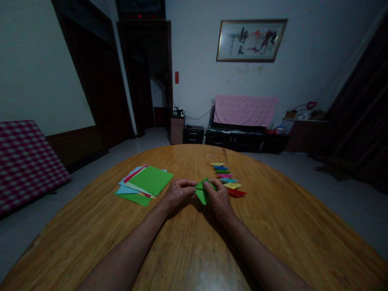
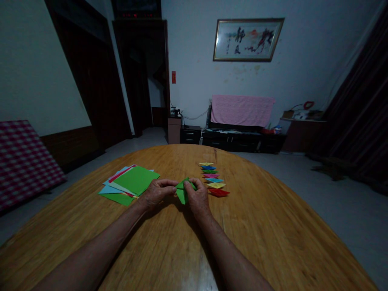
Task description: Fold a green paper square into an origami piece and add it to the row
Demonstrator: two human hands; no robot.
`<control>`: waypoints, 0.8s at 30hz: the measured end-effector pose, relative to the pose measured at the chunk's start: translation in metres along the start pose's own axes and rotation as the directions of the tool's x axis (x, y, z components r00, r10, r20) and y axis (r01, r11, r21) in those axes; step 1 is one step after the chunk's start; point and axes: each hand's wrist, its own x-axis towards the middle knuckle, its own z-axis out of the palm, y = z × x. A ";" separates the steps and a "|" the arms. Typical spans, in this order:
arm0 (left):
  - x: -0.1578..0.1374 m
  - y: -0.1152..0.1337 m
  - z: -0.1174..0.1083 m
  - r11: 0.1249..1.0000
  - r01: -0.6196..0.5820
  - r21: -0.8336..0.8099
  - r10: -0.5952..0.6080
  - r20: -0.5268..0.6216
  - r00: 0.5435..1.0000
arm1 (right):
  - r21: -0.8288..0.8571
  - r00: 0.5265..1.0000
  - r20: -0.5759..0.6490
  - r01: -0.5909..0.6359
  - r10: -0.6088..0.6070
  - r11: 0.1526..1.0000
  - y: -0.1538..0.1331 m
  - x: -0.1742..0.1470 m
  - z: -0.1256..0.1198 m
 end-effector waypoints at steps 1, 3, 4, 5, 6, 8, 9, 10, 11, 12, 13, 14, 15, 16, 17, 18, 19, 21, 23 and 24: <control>0.000 -0.001 0.000 1.000 0.002 0.000 -0.002 -0.003 1.000 | 0.007 1.000 0.001 -0.004 0.004 1.000 0.000 0.000 0.000; 0.001 -0.001 0.001 1.000 -0.001 -0.008 0.001 -0.004 1.000 | 0.016 1.000 -0.008 -0.007 0.008 1.000 -0.001 0.000 0.000; 0.002 -0.002 0.001 1.000 -0.011 -0.021 0.011 -0.007 1.000 | 0.016 1.000 -0.016 -0.007 0.007 1.000 -0.001 -0.001 0.001; 0.002 -0.002 0.001 0.999 -0.023 -0.034 0.023 -0.014 1.000 | 0.013 1.000 -0.023 -0.005 0.006 1.000 -0.002 -0.001 0.001; 0.002 -0.002 0.002 0.998 -0.035 -0.047 0.034 -0.022 0.999 | 0.007 1.000 -0.030 -0.002 0.002 1.000 -0.003 -0.001 0.001; 0.003 -0.002 0.000 0.997 -0.036 -0.070 0.035 -0.020 0.999 | -0.010 0.999 -0.038 0.007 -0.008 1.000 -0.003 -0.001 0.000; 0.003 -0.002 -0.001 0.997 -0.023 -0.078 0.023 0.003 1.000 | -0.021 0.999 -0.037 0.014 -0.015 1.000 -0.003 0.000 0.000; 0.004 -0.003 -0.003 0.997 -0.001 -0.081 0.005 0.046 0.999 | -0.034 0.999 -0.036 0.021 -0.022 0.999 -0.002 0.000 0.000; 0.004 -0.004 -0.006 0.997 0.022 -0.080 -0.014 0.097 0.995 | -0.048 0.999 -0.034 0.030 -0.031 0.998 -0.001 0.001 -0.001; 0.005 -0.006 -0.010 0.996 0.042 -0.074 -0.030 0.153 0.988 | -0.062 0.999 -0.032 0.038 -0.041 0.997 0.000 0.001 -0.001; 0.007 -0.007 -0.013 0.997 0.057 -0.057 -0.045 0.196 0.980 | -0.074 0.998 -0.030 0.047 -0.049 0.996 0.000 0.002 -0.001; 0.008 -0.009 -0.017 0.997 0.071 -0.020 -0.066 0.199 0.978 | -0.081 0.998 -0.031 0.055 -0.057 0.995 0.001 0.002 -0.002; 0.010 -0.011 -0.020 0.998 0.064 -0.003 -0.062 0.203 0.977 | -0.084 0.998 -0.031 0.060 -0.063 0.995 0.002 0.002 -0.002; 0.011 -0.013 -0.022 0.998 0.059 0.012 -0.060 0.206 0.977 | -0.083 0.997 -0.030 0.062 -0.065 0.995 0.002 0.002 -0.002; 0.012 -0.014 -0.024 0.998 0.053 0.026 -0.058 0.205 0.977 | -0.079 0.998 -0.023 0.060 -0.062 0.995 0.002 0.002 -0.001; 0.013 -0.014 -0.025 0.998 0.048 0.037 -0.055 0.204 0.977 | -0.073 0.998 -0.015 0.054 -0.055 0.996 0.001 0.002 -0.001; 0.013 -0.015 -0.025 0.998 0.046 0.048 -0.055 0.201 0.978 | -0.067 0.999 -0.006 0.048 -0.048 0.997 0.001 0.001 -0.001; 0.013 -0.015 -0.024 0.997 0.050 0.063 -0.061 0.192 0.979 | -0.062 0.999 0.005 0.041 -0.041 0.997 0.000 0.000 -0.001; 0.012 -0.014 -0.023 0.996 0.064 0.062 -0.075 0.191 0.979 | -0.071 0.999 0.005 0.050 -0.050 0.996 -0.001 -0.001 -0.001; 0.011 -0.013 -0.022 0.995 0.074 0.062 -0.085 0.196 0.977 | -0.081 0.998 0.004 0.059 -0.058 0.995 -0.001 -0.001 -0.001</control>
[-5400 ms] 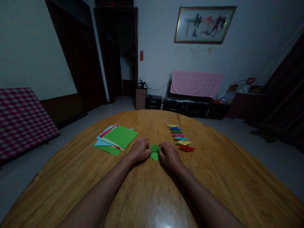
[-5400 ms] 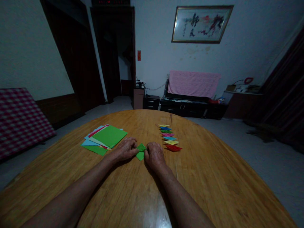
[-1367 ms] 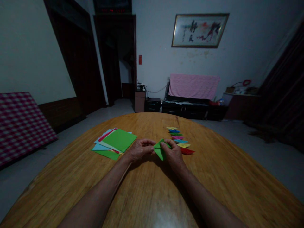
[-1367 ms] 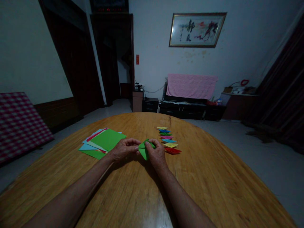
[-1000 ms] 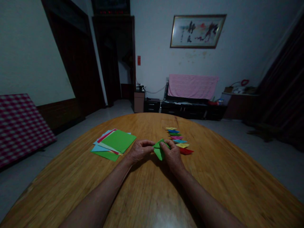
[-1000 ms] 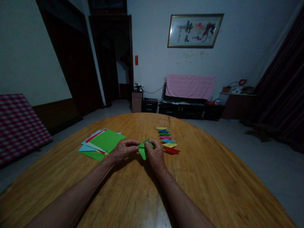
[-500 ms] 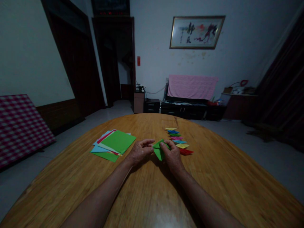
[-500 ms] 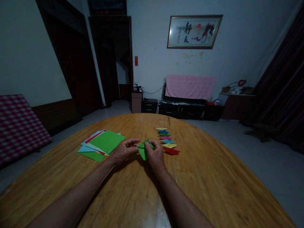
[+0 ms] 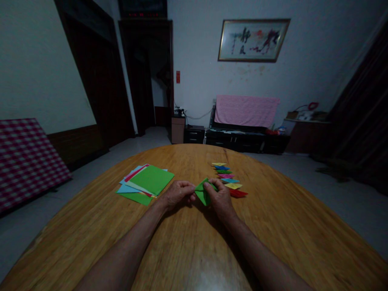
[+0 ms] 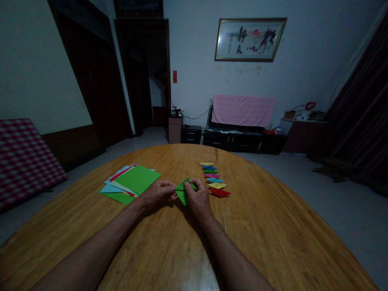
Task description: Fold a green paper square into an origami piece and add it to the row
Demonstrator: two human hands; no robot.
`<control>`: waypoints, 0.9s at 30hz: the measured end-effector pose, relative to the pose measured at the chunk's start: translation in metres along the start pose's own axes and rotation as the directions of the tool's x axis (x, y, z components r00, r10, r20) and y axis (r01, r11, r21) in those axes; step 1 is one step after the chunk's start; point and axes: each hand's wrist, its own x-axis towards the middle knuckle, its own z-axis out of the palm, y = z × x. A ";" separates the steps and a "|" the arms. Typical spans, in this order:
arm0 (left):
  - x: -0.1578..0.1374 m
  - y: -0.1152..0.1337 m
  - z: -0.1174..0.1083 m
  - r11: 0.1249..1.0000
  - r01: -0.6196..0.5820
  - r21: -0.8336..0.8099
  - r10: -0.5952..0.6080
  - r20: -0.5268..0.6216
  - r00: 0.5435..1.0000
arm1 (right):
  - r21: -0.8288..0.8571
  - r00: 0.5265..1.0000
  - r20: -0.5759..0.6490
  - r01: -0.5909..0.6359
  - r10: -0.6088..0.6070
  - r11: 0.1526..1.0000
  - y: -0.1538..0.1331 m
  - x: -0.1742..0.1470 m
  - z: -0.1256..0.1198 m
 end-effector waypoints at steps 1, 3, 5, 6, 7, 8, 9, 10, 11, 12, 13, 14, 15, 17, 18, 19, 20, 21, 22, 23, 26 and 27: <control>-0.001 0.000 0.001 1.000 0.009 0.003 -0.009 0.005 1.000 | -0.012 1.000 0.001 0.009 -0.009 1.000 0.000 0.000 0.000; -0.003 0.001 0.001 1.000 0.015 0.023 -0.015 0.002 1.000 | -0.032 1.000 0.007 0.018 -0.018 0.999 0.001 0.000 0.000; -0.006 0.003 0.002 0.998 0.016 0.056 -0.014 -0.026 1.000 | -0.039 1.000 0.016 0.015 -0.014 0.999 0.001 0.001 -0.001; -0.007 0.005 0.003 0.997 0.022 0.074 -0.019 -0.046 0.999 | -0.038 1.000 0.017 0.010 -0.009 0.999 0.001 0.001 -0.001; -0.008 0.006 0.003 0.996 0.029 0.089 -0.023 -0.066 0.998 | -0.035 1.000 0.019 0.005 -0.004 0.999 0.001 0.001 -0.001; -0.009 0.008 0.004 0.994 0.034 0.104 -0.026 -0.083 0.996 | -0.032 1.000 0.023 0.002 -0.001 0.999 0.001 0.001 -0.001; -0.009 0.010 0.004 0.992 0.036 0.121 -0.025 -0.094 0.995 | -0.028 1.000 0.029 0.000 0.001 1.000 0.001 0.000 -0.001; -0.010 0.012 0.005 0.990 0.034 0.140 -0.021 -0.099 0.995 | -0.024 0.999 0.037 -0.001 0.002 1.000 0.001 0.000 -0.001; -0.010 0.013 0.005 0.986 0.030 0.161 -0.014 -0.097 0.995 | -0.019 0.999 0.047 -0.003 0.004 1.000 0.001 0.000 -0.001; -0.010 0.014 0.005 0.983 0.023 0.180 -0.006 -0.094 0.996 | -0.016 0.998 0.057 -0.007 0.007 1.000 0.001 0.000 0.000; -0.010 0.015 0.006 0.981 0.018 0.195 0.000 -0.089 0.996 | -0.013 0.998 0.067 -0.009 0.010 1.000 0.002 0.000 0.000; -0.010 0.015 0.006 0.979 0.013 0.203 0.005 -0.088 0.996 | -0.014 0.997 0.073 -0.009 0.010 1.000 0.003 0.000 0.000; -0.010 0.015 0.007 0.980 0.004 0.198 0.015 -0.092 0.996 | -0.016 0.997 0.074 -0.003 0.004 1.000 0.005 0.001 0.000; -0.010 0.014 0.008 0.985 -0.020 0.173 0.040 -0.111 0.993 | -0.020 0.998 0.064 0.031 -0.030 0.999 0.008 0.003 0.000; -0.011 0.014 0.008 0.986 -0.033 0.165 0.054 -0.122 0.991 | -0.020 0.997 0.058 0.056 -0.055 0.998 0.010 0.004 -0.001; -0.011 0.014 0.008 0.985 -0.048 0.167 0.070 -0.128 0.989 | -0.015 0.995 0.054 0.081 -0.080 0.997 0.012 0.004 -0.001; -0.010 0.014 0.008 0.981 -0.064 0.182 0.088 -0.128 0.988 | -0.010 0.993 0.053 0.103 -0.102 0.995 0.013 0.005 -0.001; -0.009 0.014 0.008 0.975 -0.078 0.208 0.105 -0.124 0.987 | -0.006 0.991 0.057 0.121 -0.120 0.993 0.014 0.006 -0.001; -0.008 0.015 0.008 0.967 -0.091 0.237 0.122 -0.119 0.985 | -0.006 0.989 0.065 0.136 -0.135 0.991 0.015 0.006 -0.001; -0.007 0.014 0.007 0.960 -0.103 0.260 0.137 -0.116 0.984 | -0.012 0.986 0.071 0.150 -0.149 0.989 0.015 0.006 -0.002; -0.004 0.013 0.005 0.952 -0.115 0.284 0.157 -0.131 0.979 | -0.050 0.982 0.068 0.179 -0.176 0.982 0.016 0.005 -0.002; -0.003 0.012 0.005 0.952 -0.114 0.283 0.158 -0.137 0.978 | -0.068 0.982 0.063 0.185 -0.181 0.980 0.016 0.005 -0.002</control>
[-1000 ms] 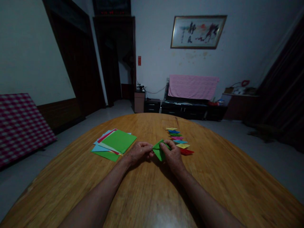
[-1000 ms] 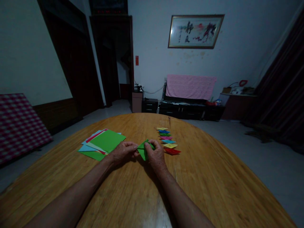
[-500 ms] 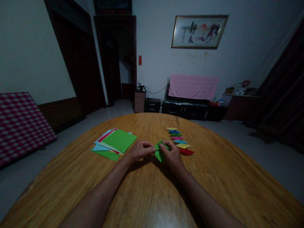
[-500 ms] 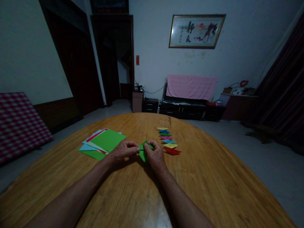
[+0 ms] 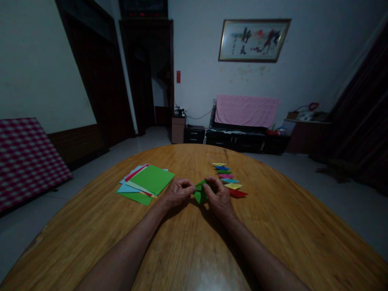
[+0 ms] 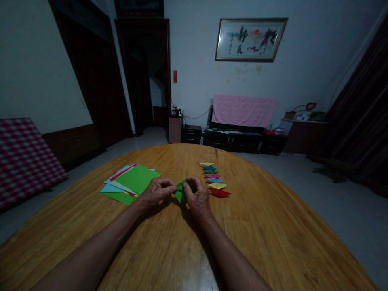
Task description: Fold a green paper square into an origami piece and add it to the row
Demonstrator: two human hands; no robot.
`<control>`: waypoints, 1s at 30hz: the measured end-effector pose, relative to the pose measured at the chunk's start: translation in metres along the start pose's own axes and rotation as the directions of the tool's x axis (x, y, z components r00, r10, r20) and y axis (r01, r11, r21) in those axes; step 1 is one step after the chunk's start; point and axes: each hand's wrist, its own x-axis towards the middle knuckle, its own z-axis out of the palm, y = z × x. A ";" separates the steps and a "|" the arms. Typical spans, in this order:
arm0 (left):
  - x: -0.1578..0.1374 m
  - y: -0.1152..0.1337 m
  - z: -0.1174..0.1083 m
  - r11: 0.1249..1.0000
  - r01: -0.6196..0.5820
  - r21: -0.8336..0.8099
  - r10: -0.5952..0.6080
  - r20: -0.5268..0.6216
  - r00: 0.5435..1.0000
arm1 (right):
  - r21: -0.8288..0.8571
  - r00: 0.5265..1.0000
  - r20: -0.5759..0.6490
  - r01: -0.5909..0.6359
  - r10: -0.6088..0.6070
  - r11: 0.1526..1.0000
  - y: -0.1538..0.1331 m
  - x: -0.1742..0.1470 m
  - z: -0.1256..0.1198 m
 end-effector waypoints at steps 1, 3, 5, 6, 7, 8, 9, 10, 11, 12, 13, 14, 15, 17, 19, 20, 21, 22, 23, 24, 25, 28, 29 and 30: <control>0.000 -0.001 0.000 1.000 0.001 0.001 -0.001 -0.004 1.000 | -0.018 1.000 -0.006 0.006 -0.007 1.000 0.000 0.000 0.000; 0.001 -0.002 0.001 1.000 0.001 0.003 -0.001 -0.010 1.000 | -0.053 0.999 -0.019 0.028 -0.029 0.998 0.002 0.000 0.000; 0.000 -0.003 0.001 1.000 0.003 0.002 -0.003 -0.020 1.000 | -0.079 0.998 -0.033 0.054 -0.057 0.995 0.003 0.001 0.000; 0.000 -0.003 0.001 1.000 0.004 0.000 -0.004 -0.027 1.000 | -0.088 0.997 -0.037 0.062 -0.066 0.994 0.004 0.001 0.000; 0.000 -0.003 0.002 1.000 0.005 -0.002 -0.005 -0.033 0.999 | -0.094 0.997 -0.036 0.067 -0.070 0.993 0.004 0.002 -0.001; 0.001 -0.003 0.002 1.000 0.004 -0.002 -0.004 -0.037 0.999 | -0.095 0.997 -0.031 0.066 -0.069 0.993 0.003 0.002 -0.001; 0.001 -0.003 0.002 1.000 0.002 -0.001 -0.002 -0.038 0.999 | -0.092 0.998 -0.024 0.061 -0.064 0.994 0.001 0.002 -0.001; 0.001 -0.003 0.001 1.000 -0.001 0.003 0.001 -0.035 0.999 | -0.085 0.998 -0.018 0.051 -0.053 0.995 -0.001 0.002 -0.001; 0.001 -0.003 0.001 1.000 -0.004 0.012 0.004 -0.029 1.000 | -0.073 0.999 -0.011 0.037 -0.038 0.997 -0.003 0.002 -0.001; 0.001 -0.003 0.001 1.000 -0.007 0.024 0.007 -0.020 1.000 | -0.057 1.000 -0.010 0.021 -0.022 0.998 -0.006 0.001 -0.002; 0.001 -0.003 0.000 0.999 -0.009 0.038 0.010 -0.012 1.000 | -0.038 1.000 -0.010 0.005 -0.005 0.999 -0.008 0.001 -0.002; 0.001 -0.003 0.000 0.999 -0.012 0.053 0.012 -0.005 1.000 | -0.019 1.000 -0.010 -0.011 0.011 1.000 -0.010 0.001 -0.001; 0.000 -0.003 0.000 0.998 -0.014 0.068 0.014 0.002 1.000 | 0.003 1.000 -0.011 -0.026 0.026 1.000 -0.011 0.001 -0.001; -0.001 -0.002 0.000 0.996 -0.015 0.087 0.015 0.009 1.000 | 0.040 0.998 -0.009 -0.054 0.055 0.998 -0.012 0.002 -0.001; -0.002 -0.001 0.000 0.995 -0.012 0.099 0.010 0.022 1.000 | 0.061 0.997 -0.012 -0.080 0.080 0.995 -0.010 0.002 0.000; -0.002 0.000 0.000 0.994 -0.009 0.106 0.006 0.029 1.000 | 0.067 0.996 -0.012 -0.091 0.092 0.994 -0.009 0.002 0.001; -0.002 0.000 0.000 0.994 -0.004 0.111 0.000 0.033 0.999 | 0.071 0.995 -0.013 -0.101 0.102 0.992 -0.008 0.003 0.001; -0.002 0.001 0.000 0.993 0.001 0.114 -0.005 0.037 0.999 | 0.078 0.994 -0.016 -0.108 0.110 0.991 -0.007 0.003 0.001; -0.002 0.002 0.000 0.994 0.007 0.112 -0.011 0.039 0.999 | 0.086 0.993 -0.020 -0.113 0.115 0.990 -0.007 0.003 0.001; -0.003 0.002 0.001 0.994 0.012 0.106 -0.017 0.040 0.999 | 0.092 0.993 -0.025 -0.116 0.119 0.989 -0.006 0.003 0.002; -0.003 0.002 0.001 0.995 0.017 0.096 -0.021 0.041 0.999 | 0.097 0.993 -0.028 -0.115 0.119 0.989 -0.005 0.003 0.002; -0.004 0.002 0.001 0.997 0.041 0.072 -0.044 0.047 0.998 | 0.108 0.992 -0.040 -0.118 0.123 0.987 -0.005 0.003 0.002; -0.005 0.002 0.001 0.996 0.050 0.068 -0.053 0.046 0.997 | 0.114 0.991 -0.040 -0.121 0.126 0.986 -0.004 0.003 0.002; -0.005 0.002 0.002 0.996 0.062 0.064 -0.065 0.047 0.997 | 0.121 0.991 -0.038 -0.123 0.128 0.985 -0.004 0.003 0.002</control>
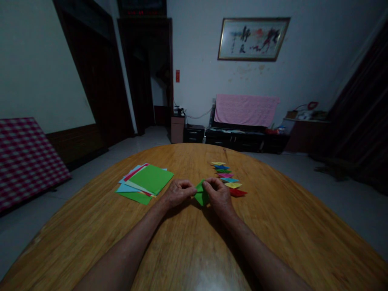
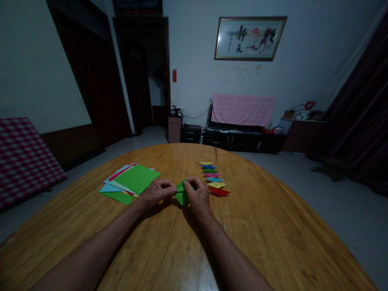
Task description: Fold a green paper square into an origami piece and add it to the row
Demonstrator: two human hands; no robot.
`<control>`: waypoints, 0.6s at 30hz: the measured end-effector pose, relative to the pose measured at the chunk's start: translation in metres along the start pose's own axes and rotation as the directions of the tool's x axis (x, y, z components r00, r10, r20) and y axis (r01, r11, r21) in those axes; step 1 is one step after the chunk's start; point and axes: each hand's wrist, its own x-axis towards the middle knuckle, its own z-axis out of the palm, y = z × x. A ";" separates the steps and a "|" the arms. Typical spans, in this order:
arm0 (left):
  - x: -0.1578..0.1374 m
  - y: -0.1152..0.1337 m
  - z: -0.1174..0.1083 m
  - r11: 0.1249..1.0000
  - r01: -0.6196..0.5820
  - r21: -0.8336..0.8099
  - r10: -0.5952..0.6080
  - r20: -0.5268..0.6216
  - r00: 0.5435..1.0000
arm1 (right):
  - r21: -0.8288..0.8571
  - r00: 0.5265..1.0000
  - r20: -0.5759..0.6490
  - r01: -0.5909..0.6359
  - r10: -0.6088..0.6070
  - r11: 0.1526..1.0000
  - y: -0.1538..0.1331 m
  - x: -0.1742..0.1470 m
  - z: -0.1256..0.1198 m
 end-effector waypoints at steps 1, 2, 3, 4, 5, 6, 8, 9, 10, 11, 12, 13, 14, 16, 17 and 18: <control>-0.001 0.000 0.001 1.000 0.012 -0.006 -0.012 0.002 1.000 | 0.005 1.000 0.003 0.000 0.000 1.000 0.000 0.000 0.000; -0.002 0.001 0.002 1.000 0.022 -0.016 -0.022 0.006 1.000 | 0.009 1.000 0.008 0.002 -0.002 1.000 0.000 0.000 0.000; -0.002 0.002 0.003 0.999 0.030 -0.030 -0.029 0.010 1.000 | 0.008 1.000 0.018 0.006 -0.006 1.000 -0.001 -0.001 0.001; -0.003 0.004 0.004 0.998 0.033 -0.045 -0.032 0.015 0.999 | 0.004 0.999 0.033 0.011 -0.012 1.000 -0.002 -0.001 0.002; -0.003 0.005 0.005 0.998 0.029 -0.056 -0.028 0.016 0.999 | -0.004 0.999 0.049 0.022 -0.022 1.000 -0.003 -0.002 0.002; -0.004 0.006 0.005 0.998 0.016 -0.065 -0.015 0.013 1.000 | -0.018 0.997 0.068 0.037 -0.036 0.999 -0.003 -0.002 0.003; -0.003 0.006 0.006 0.997 -0.019 -0.078 0.019 -0.001 1.000 | -0.057 0.992 0.110 0.065 -0.059 0.996 -0.004 -0.003 0.004; -0.002 0.005 0.005 0.996 -0.028 -0.079 0.028 -0.006 1.000 | -0.075 0.989 0.135 0.071 -0.061 0.995 -0.004 -0.003 0.003; 0.000 0.003 0.005 0.997 -0.029 -0.078 0.028 -0.011 1.000 | -0.089 0.985 0.162 0.067 -0.052 0.994 -0.003 -0.002 0.003; 0.001 0.001 0.004 0.997 -0.020 -0.072 0.019 -0.014 1.000 | -0.103 0.981 0.191 0.057 -0.036 0.993 -0.001 -0.001 0.001; 0.003 -0.002 0.003 0.998 -0.006 -0.057 0.004 -0.021 1.000 | -0.116 0.974 0.227 0.040 -0.013 0.992 0.001 0.000 -0.001; 0.004 -0.005 0.002 1.000 0.008 -0.030 -0.009 -0.031 0.999 | -0.140 0.967 0.253 0.029 0.008 0.990 0.004 0.001 -0.003; 0.006 -0.008 0.002 1.000 0.019 0.009 -0.019 -0.044 0.999 | -0.179 0.964 0.267 0.036 0.014 0.983 0.007 0.002 -0.006; 0.010 -0.012 0.002 0.992 0.034 0.118 -0.024 -0.078 0.997 | -0.288 0.958 0.286 0.096 -0.010 0.953 0.011 0.003 -0.010; 0.012 -0.013 0.003 0.981 0.042 0.188 -0.024 -0.098 0.995 | -0.343 0.956 0.291 0.132 -0.029 0.930 0.013 0.003 -0.011; 0.014 -0.014 0.004 0.963 0.052 0.264 -0.021 -0.117 0.993 | -0.397 0.954 0.296 0.168 -0.048 0.902 0.014 0.003 -0.011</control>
